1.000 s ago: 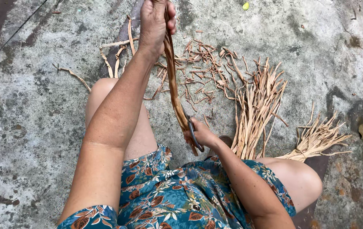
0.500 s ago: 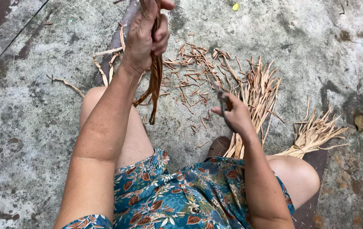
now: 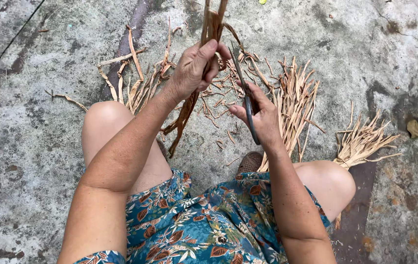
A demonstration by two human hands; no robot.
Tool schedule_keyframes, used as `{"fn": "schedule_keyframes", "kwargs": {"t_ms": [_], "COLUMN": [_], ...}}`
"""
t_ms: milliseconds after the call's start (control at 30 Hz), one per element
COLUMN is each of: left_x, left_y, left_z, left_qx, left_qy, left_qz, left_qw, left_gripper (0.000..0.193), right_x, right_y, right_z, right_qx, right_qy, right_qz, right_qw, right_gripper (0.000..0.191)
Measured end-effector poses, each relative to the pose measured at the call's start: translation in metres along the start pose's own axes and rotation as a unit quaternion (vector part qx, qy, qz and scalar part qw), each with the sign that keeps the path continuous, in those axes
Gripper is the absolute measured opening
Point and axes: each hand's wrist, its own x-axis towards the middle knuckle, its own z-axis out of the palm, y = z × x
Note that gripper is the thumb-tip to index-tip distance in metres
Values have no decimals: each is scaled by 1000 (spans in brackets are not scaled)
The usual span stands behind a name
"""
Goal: The person sits on a concrete floor and uses shears to trim and split dried plant stalks. They repeatedly cut the stalks into smaller pieces and gather them into a bundle, which is then tied together with a strip of material.
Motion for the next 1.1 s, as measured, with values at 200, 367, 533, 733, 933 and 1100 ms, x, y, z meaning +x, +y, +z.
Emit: {"fn": "schedule_keyframes", "kwargs": {"t_ms": [200, 367, 533, 733, 933, 1100], "left_x": [0, -2, -4, -4, -10, -6], "left_y": [0, 6, 8, 1, -8, -10], "left_z": [10, 12, 9, 9, 15, 7], "left_qx": [36, 22, 0, 43, 79, 56], "left_qy": [-34, -37, -5, -46, -60, -57], "left_qz": [-14, -28, -48, -40, -72, -45], "left_qw": [999, 999, 999, 997, 993, 996], "left_gripper": [60, 60, 55, 54, 52, 52], "right_x": [4, 5, 3, 4, 4, 6], "right_y": [12, 24, 26, 18, 24, 34], "right_z": [3, 5, 6, 1, -1, 2], "right_qx": [29, -57, -107, -108, -118, -57], "right_qy": [39, 115, 129, 108, 109, 106], "right_qz": [-37, -144, -163, -161, -131, -64], "right_qw": [998, 981, 972, 975, 978, 991], "right_gripper": [64, 64, 64, 66, 62, 51]}}
